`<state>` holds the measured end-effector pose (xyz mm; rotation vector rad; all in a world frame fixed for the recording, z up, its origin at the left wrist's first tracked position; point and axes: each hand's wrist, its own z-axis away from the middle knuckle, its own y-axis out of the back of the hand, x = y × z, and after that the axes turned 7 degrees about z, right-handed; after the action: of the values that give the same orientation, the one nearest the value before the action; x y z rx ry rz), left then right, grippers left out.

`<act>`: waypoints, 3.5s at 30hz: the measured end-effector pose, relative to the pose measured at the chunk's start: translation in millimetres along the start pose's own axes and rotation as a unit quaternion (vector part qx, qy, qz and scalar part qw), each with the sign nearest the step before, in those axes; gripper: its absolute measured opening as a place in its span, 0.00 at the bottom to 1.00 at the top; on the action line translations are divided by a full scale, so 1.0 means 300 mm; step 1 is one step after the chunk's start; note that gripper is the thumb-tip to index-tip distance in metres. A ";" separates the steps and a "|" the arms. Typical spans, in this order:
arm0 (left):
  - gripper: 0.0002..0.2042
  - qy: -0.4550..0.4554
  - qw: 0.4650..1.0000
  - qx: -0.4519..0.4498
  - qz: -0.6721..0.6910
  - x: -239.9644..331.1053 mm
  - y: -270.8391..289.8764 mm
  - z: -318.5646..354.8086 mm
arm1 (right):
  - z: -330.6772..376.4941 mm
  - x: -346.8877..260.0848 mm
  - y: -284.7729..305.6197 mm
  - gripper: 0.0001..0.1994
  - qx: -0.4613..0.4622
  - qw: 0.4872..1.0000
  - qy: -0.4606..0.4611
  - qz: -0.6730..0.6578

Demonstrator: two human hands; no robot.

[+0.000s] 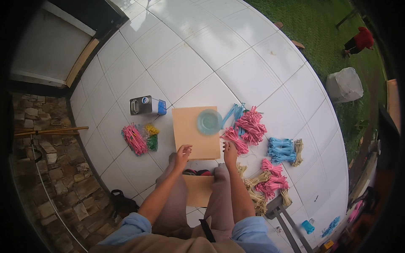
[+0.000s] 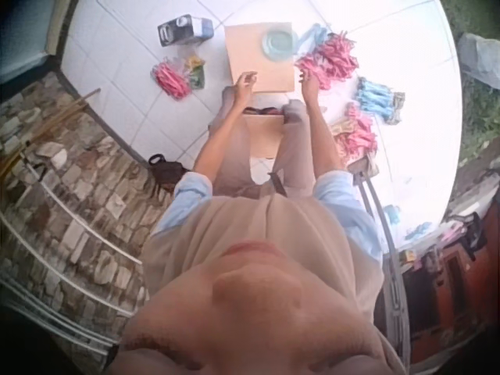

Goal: The person sits on a chair and assembles pink plastic strips by attaching small green and yellow plastic pieces to their ends. They repeatedly dip the strips into a bowl of water and place the finished items on a cardboard box.

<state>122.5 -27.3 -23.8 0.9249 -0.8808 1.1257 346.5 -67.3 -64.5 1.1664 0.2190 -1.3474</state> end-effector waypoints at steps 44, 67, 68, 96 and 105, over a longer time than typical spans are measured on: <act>0.54 -0.056 0.987 0.074 -0.134 -0.320 0.034 -0.555 | -0.404 -0.030 -0.175 0.40 -0.133 0.986 0.104 -0.017; 0.14 -0.042 0.979 -0.195 -0.030 -0.877 -0.760 -0.260 | -0.388 0.876 -0.146 0.31 0.113 0.932 0.234 0.251; 0.16 -0.015 0.986 -0.165 0.009 -0.898 -0.776 -0.266 | -0.365 0.834 -0.121 0.30 0.124 0.945 0.228 0.200; 0.24 -0.081 0.914 -0.397 0.011 -0.592 -0.776 -0.357 | -0.291 0.518 -0.023 0.15 0.238 0.922 0.302 0.035; 0.32 -0.113 0.924 -0.332 -0.154 -0.493 -0.806 -0.313 | -0.300 0.576 -0.004 0.09 0.335 0.907 0.238 0.091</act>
<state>338.0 -32.0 -230.6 0.5942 -1.1593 0.3939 439.2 -109.8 -230.5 2.0442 -0.0187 -0.9661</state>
